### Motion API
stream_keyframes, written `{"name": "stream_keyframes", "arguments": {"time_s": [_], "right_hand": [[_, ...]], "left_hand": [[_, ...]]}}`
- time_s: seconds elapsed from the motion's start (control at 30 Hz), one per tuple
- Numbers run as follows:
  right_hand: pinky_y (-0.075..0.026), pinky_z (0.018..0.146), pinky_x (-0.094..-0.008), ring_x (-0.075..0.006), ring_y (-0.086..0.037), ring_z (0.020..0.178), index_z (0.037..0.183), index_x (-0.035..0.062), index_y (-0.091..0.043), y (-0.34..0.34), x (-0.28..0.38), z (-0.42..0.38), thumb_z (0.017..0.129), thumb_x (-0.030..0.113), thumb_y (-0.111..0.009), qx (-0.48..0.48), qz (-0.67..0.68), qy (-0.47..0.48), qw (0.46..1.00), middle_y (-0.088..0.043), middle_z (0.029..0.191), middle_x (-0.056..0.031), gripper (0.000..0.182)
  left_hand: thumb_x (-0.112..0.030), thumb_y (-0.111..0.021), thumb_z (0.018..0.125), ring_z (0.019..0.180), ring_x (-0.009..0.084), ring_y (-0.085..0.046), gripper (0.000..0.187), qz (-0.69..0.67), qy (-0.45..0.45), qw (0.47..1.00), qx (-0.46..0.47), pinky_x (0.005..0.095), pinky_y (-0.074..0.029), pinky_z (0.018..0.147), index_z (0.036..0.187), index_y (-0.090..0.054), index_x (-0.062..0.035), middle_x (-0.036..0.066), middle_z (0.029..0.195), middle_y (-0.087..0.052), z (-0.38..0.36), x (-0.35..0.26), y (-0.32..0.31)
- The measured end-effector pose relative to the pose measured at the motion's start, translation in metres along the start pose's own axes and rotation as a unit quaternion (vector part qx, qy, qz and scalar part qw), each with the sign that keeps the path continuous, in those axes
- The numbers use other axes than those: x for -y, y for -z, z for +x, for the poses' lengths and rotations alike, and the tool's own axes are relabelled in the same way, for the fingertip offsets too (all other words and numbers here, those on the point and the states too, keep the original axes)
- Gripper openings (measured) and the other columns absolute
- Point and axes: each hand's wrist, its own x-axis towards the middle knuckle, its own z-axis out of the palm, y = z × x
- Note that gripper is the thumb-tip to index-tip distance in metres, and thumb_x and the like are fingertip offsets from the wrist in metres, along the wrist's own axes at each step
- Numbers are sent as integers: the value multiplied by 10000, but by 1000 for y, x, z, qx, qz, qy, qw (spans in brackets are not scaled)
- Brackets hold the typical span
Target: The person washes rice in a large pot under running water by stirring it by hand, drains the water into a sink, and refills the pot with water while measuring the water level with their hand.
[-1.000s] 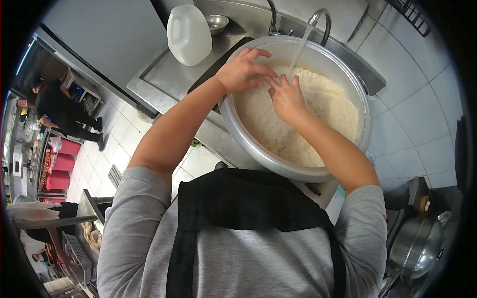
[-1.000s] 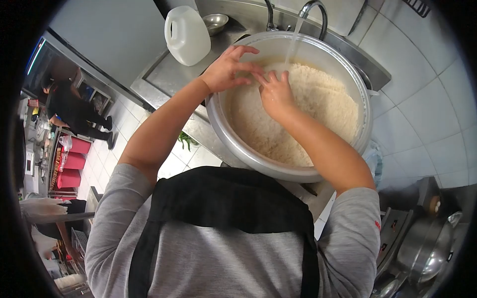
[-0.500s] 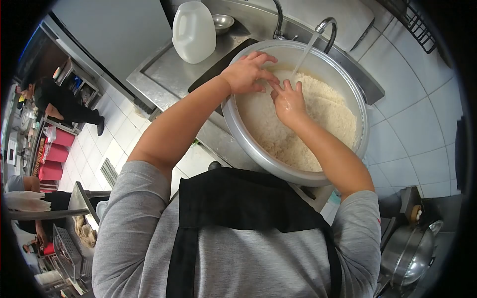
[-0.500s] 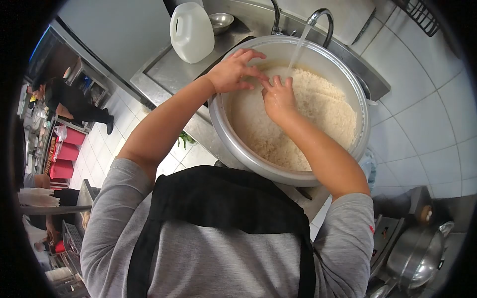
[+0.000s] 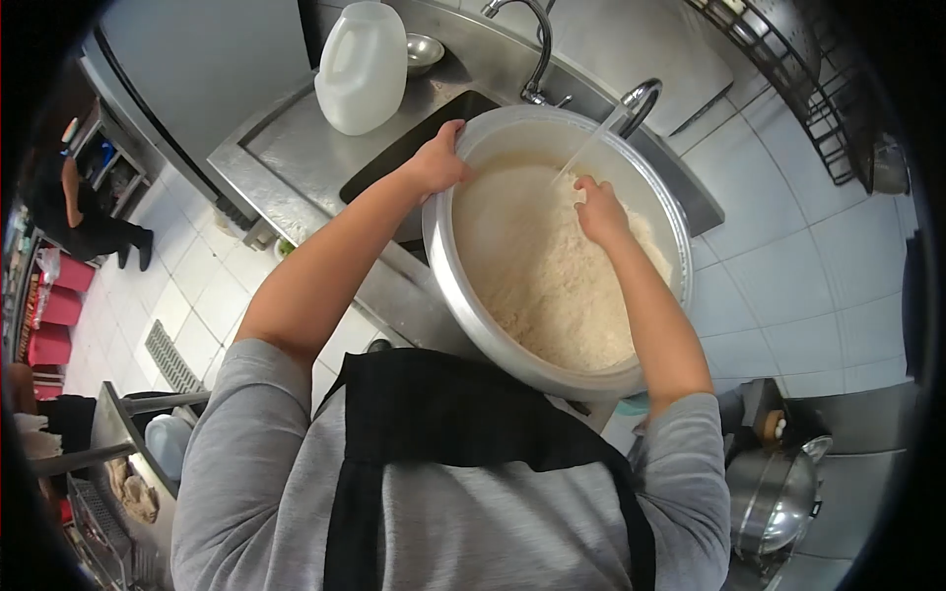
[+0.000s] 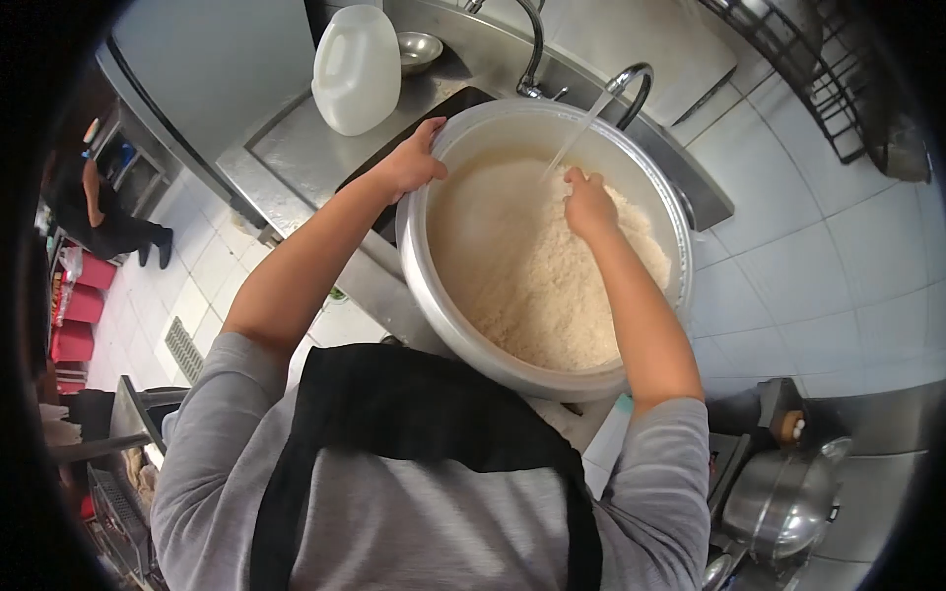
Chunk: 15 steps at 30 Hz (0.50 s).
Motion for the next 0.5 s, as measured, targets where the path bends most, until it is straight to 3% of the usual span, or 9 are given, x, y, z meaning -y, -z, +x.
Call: {"name": "stream_keyframes", "arguments": {"time_s": [0.03,0.1,0.13,0.17,0.2,0.27,0.37,0.47,0.5], "right_hand": [[-501,691,-409,-317,-589,802,968,142,-550,2,-10,12,877,249,-512,-9,-43,0,999,-592,881,-143,145],[-504,685,-407,-295,-576,774,962,108,-535,3,-17,55,896,267,-500,97,252,-183,945,-583,871,-118,176],[-506,682,-406,-283,-570,760,959,91,-527,2,-18,75,905,276,-493,143,392,-268,868,-578,865,-106,196],[-503,688,-400,-232,-554,759,920,13,-529,-9,-21,87,925,320,-443,133,518,-308,787,-558,854,-82,318],[-503,672,-385,-227,-551,751,911,4,-528,-30,-21,98,928,311,-434,109,631,-329,695,-554,842,-87,322],[-505,638,-354,-216,-546,735,894,-15,-525,-68,-8,114,936,294,-414,52,814,-343,466,-546,819,-98,331],[-497,625,-302,-217,-542,725,885,-13,-529,-68,22,107,951,229,-404,-2,902,-350,254,-543,784,-109,281],[-491,617,-266,-218,-546,735,875,-12,-530,-31,-10,92,948,184,-445,45,963,-237,121,-542,775,-118,226],[-498,607,-289,-223,-555,733,849,-12,-535,-11,-38,91,939,172,-448,76,946,-199,243,-549,772,-121,222]], "left_hand": [[14,-602,648,1103,261,-503,802,-47,7,999,-19,356,-392,956,1381,-280,-41,162,1220,-503,-1,1,-2],[-21,-633,637,1101,285,-523,808,-125,32,992,-1,357,-403,953,1374,-300,-36,183,1220,-516,-1,1,1],[-39,-648,632,1100,297,-533,812,-162,46,986,9,357,-409,951,1370,-309,-33,194,1219,-522,-2,2,2],[-39,-647,633,1091,294,-536,803,-161,49,986,10,355,-413,945,1363,-315,-21,199,1212,-523,-2,4,3],[-39,-645,633,1083,292,-540,793,-159,52,986,11,353,-418,938,1356,-321,-8,204,1205,-524,-1,5,3],[-42,-642,636,1070,291,-545,772,-141,50,989,5,351,-424,927,1341,-333,11,214,1191,-527,-3,5,5],[-51,-635,641,1058,295,-549,734,-109,25,994,-10,350,-428,910,1313,-351,32,223,1171,-532,-4,2,5],[-60,-621,649,1028,290,-555,684,-165,-15,986,2,349,-435,884,1275,-364,44,213,1134,-545,2,19,-1],[-55,-618,651,1017,285,-556,687,-194,1,981,9,348,-438,879,1278,-358,43,207,1125,-549,0,19,-2]]}}
